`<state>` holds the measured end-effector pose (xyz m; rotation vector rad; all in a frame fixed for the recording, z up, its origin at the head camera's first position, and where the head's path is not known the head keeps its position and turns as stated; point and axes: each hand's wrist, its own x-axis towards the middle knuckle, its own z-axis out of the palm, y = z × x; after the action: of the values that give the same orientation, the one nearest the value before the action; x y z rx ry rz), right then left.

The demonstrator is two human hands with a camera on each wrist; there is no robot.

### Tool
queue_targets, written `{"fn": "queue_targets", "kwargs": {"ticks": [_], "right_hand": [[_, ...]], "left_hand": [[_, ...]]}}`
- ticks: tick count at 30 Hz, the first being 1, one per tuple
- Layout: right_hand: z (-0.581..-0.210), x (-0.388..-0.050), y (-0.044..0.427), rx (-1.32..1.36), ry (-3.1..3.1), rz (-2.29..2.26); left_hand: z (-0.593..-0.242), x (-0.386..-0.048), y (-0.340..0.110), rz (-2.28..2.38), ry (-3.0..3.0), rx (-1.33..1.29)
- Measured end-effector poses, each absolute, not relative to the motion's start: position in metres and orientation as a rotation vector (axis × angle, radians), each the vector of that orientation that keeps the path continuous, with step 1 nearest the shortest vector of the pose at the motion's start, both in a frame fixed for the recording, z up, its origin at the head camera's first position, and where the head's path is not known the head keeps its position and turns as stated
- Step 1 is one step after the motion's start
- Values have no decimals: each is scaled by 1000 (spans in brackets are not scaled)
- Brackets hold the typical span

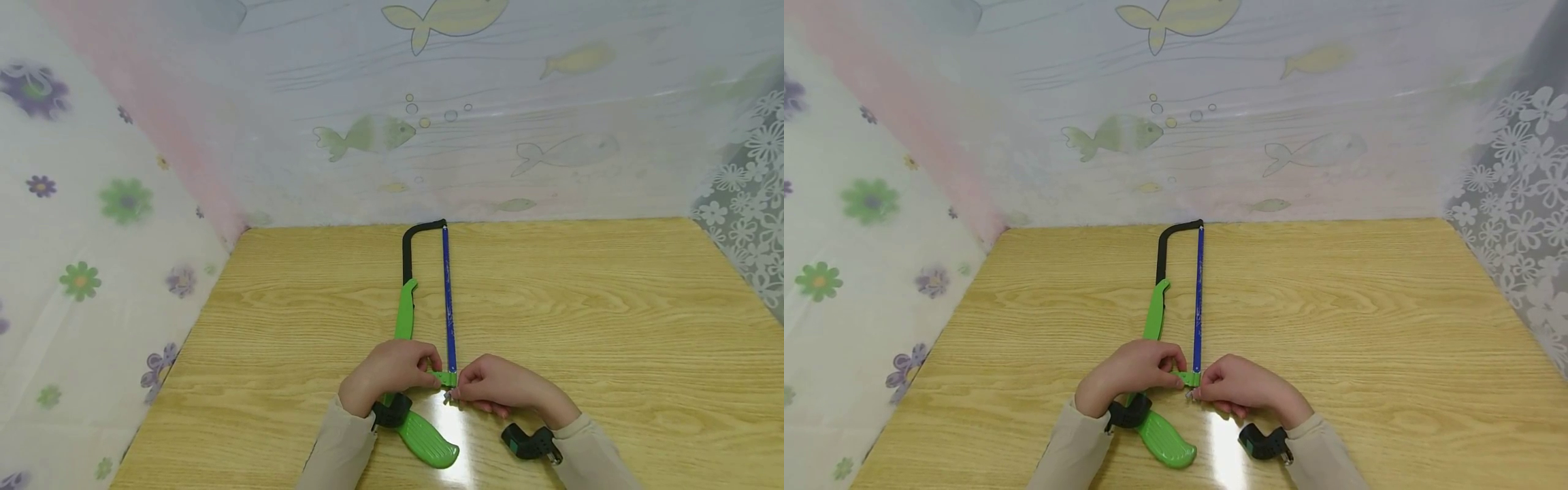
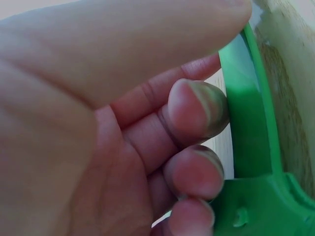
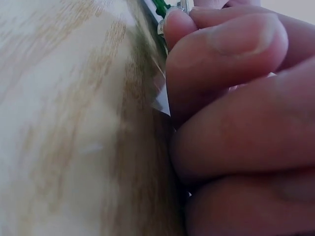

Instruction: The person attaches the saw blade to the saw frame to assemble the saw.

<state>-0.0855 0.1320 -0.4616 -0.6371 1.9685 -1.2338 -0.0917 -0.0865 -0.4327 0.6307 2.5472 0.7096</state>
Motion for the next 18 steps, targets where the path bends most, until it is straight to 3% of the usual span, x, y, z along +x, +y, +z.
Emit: {"fn": "queue_targets", "kwargs": {"ticks": [18], "right_hand": [[-461,-85,130,-625,1984,-1215]], "left_hand": [[-434,-91,-87,693,2557,636]]}}
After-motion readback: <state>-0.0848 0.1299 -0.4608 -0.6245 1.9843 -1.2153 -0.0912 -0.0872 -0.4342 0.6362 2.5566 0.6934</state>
